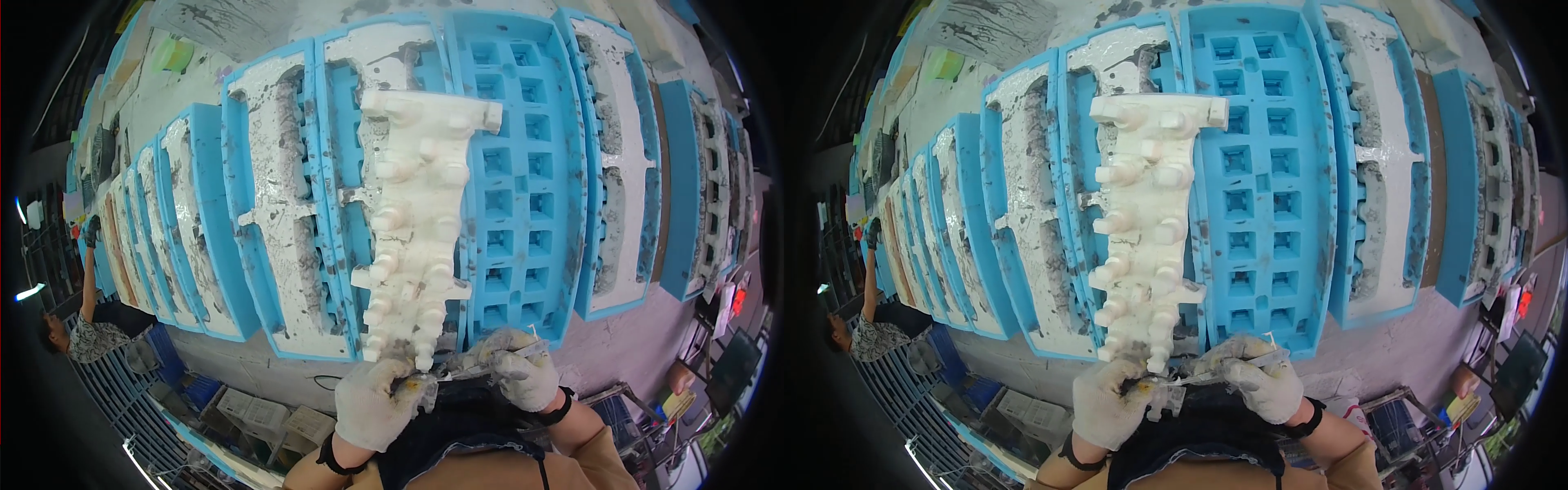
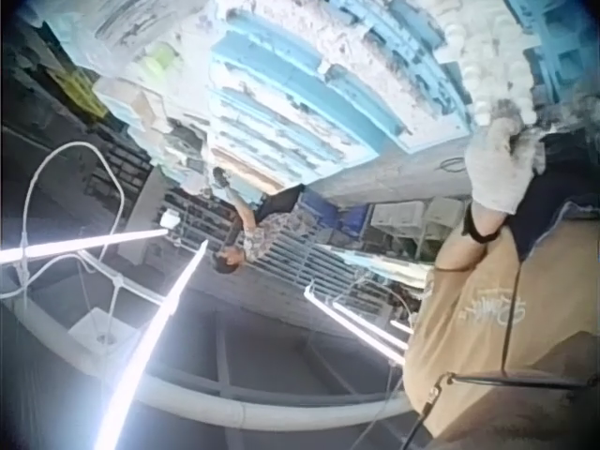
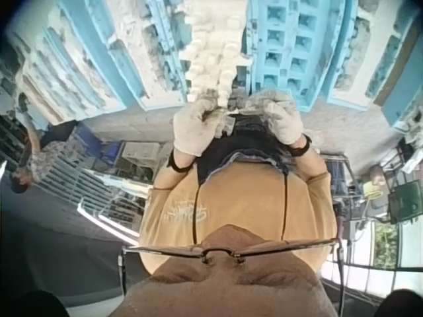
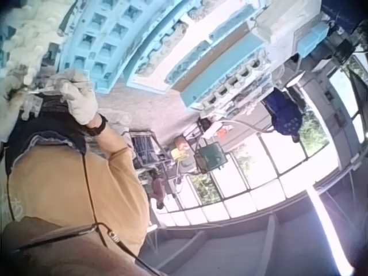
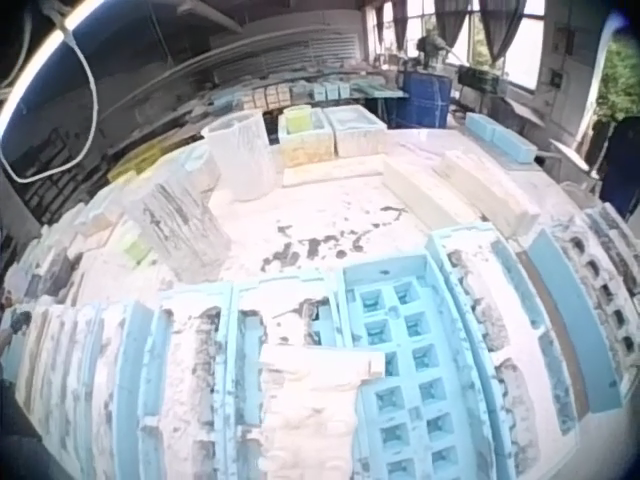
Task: Using a brush and nippers to remove excess material and debris from white plastic molded components.
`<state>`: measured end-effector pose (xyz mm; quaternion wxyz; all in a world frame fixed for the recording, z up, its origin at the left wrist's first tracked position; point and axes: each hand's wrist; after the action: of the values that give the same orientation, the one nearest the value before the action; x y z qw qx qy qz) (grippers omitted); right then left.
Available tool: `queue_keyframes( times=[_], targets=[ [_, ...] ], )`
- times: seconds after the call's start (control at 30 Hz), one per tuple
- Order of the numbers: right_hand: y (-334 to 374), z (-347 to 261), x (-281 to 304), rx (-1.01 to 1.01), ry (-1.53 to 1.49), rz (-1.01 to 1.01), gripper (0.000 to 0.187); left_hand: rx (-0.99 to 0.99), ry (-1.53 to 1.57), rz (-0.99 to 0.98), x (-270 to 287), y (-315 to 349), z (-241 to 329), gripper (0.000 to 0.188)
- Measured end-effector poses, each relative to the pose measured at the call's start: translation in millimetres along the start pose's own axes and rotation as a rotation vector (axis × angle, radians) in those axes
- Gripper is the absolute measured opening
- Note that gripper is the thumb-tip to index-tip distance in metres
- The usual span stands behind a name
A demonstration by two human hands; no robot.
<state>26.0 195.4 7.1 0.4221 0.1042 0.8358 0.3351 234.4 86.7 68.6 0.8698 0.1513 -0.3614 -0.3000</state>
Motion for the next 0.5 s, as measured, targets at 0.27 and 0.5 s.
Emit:
queue_keyframes(
  times=[0.27, 0.5],
  targets=[
    [-10.8, -35.7, -25.2, 0.058, 0.229, 0.121, 0.024, 0.095, 0.094, 0.085, 7.5, 5.9, 11.2, 0.025],
    [-29.7, -63.7, -67.2, -0.117, 0.552, 0.149, 0.027, -0.042, 0.128, 0.273, -18.6, -0.8, -5.4, 0.030]
  ],
)
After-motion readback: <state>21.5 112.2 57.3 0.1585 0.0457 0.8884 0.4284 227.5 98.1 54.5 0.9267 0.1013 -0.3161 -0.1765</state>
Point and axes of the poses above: each hand's wrist, its own y-axis away from the middle knuckle, its own x-axis out of the back of the hand, z = x × y, and after that the axes turned 8 degrees about y, right-handed
